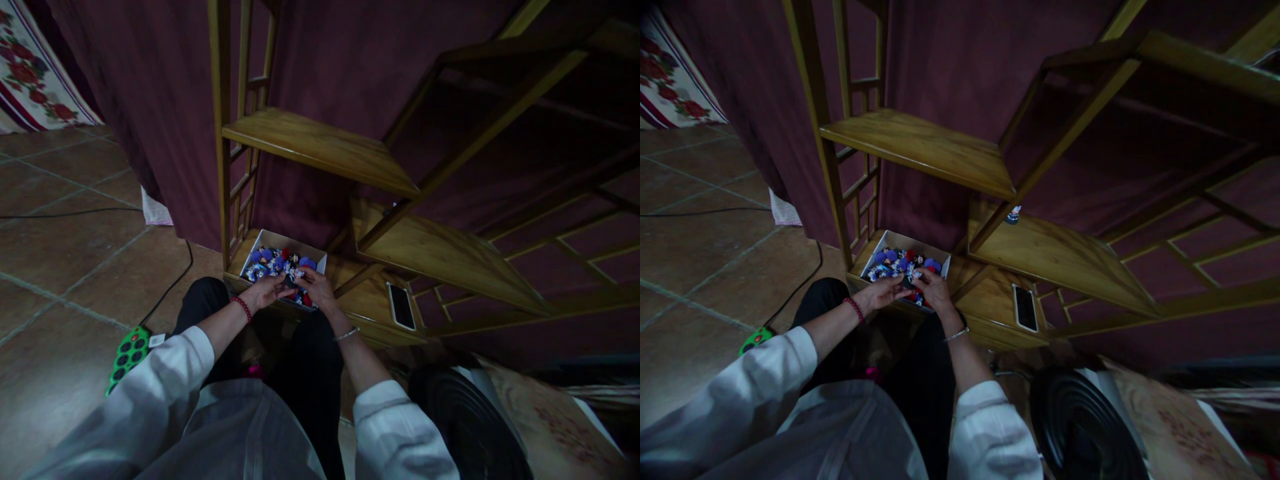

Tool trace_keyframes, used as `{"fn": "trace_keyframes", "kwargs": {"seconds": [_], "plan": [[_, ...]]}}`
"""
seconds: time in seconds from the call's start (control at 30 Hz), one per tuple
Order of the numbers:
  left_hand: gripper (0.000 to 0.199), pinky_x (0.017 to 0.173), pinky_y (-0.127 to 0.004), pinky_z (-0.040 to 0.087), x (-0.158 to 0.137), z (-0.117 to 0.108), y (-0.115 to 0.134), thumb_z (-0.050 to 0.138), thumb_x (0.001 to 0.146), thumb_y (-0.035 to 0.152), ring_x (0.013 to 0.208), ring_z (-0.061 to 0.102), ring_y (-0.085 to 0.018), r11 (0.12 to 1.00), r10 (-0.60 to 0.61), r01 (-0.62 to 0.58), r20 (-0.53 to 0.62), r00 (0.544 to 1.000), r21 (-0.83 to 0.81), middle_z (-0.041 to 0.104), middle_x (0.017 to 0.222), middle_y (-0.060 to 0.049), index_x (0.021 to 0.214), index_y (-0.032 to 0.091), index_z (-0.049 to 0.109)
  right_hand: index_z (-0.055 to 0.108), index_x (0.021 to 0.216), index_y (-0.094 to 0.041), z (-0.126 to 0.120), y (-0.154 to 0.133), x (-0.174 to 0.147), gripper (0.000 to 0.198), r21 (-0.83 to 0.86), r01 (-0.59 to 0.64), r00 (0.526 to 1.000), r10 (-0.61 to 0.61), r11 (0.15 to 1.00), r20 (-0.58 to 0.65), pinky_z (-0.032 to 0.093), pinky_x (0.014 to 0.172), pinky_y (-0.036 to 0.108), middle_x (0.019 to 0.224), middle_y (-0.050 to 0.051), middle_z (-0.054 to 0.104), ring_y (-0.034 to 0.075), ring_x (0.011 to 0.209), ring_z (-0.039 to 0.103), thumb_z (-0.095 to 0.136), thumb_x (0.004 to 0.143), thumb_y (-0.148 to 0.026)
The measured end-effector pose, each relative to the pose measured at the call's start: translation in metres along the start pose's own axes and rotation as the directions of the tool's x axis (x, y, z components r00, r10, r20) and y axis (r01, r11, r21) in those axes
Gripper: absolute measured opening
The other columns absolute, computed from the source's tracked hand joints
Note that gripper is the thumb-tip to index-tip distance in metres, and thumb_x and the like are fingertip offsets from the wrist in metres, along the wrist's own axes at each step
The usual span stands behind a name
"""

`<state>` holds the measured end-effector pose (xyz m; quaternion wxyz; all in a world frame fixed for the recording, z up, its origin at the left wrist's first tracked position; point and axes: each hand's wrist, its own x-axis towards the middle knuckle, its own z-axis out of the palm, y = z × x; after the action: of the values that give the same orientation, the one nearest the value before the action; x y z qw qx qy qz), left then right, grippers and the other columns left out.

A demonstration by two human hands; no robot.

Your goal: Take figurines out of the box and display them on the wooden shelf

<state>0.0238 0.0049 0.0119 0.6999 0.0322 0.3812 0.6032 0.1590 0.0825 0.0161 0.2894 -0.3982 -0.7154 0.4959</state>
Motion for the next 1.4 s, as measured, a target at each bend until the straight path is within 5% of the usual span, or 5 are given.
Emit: {"fn": "trace_keyframes", "kwargs": {"seconds": [0.37, 0.83, 1.4], "plan": [[0.011, 0.074, -0.034, 0.052, 0.003, -0.01, -0.002, 0.046, 0.083, 0.013, 0.063, 0.061, -0.011, 0.996, -0.056, 0.062, -0.094, 0.994, 0.059, 0.062, 0.066, -0.003, 0.075, 0.012, 0.053, 0.064, 0.093, -0.027, 0.013, 0.012, -0.007, 0.027, -0.222, 0.078, 0.996, -0.084, 0.972, -0.015, 0.048, 0.07, 0.029, 0.076, -0.002, 0.067, 0.016, 0.069, 0.062, 0.061, 0.066, -0.024], [0.021, 0.07, -0.03, 0.053, 0.012, -0.028, -0.009, 0.049, 0.082, 0.031, 0.071, 0.064, -0.017, 0.98, -0.112, 0.122, -0.071, 0.991, 0.16, 0.065, 0.074, -0.009, 0.085, 0.012, 0.056, 0.063, 0.097, -0.028, 0.022, 0.022, -0.012, 0.026, -0.424, 0.121, 0.992, -0.122, 0.897, 0.024, 0.048, 0.071, 0.026, 0.08, -0.001, 0.067, 0.015, 0.07, 0.061, 0.059, 0.071, -0.024], [0.01, 0.066, -0.027, 0.054, 0.005, -0.014, -0.012, 0.063, 0.071, 0.018, 0.058, 0.058, -0.01, 0.982, 0.051, -0.026, -0.13, 0.99, 0.186, 0.061, 0.062, -0.002, 0.077, 0.011, 0.06, 0.062, 0.099, -0.026, 0.024, 0.012, -0.017, 0.026, -0.557, 0.218, 0.972, -0.229, 0.801, 0.052, 0.045, 0.077, 0.029, 0.086, 0.003, 0.066, 0.017, 0.081, 0.059, 0.058, 0.074, -0.021]]}}
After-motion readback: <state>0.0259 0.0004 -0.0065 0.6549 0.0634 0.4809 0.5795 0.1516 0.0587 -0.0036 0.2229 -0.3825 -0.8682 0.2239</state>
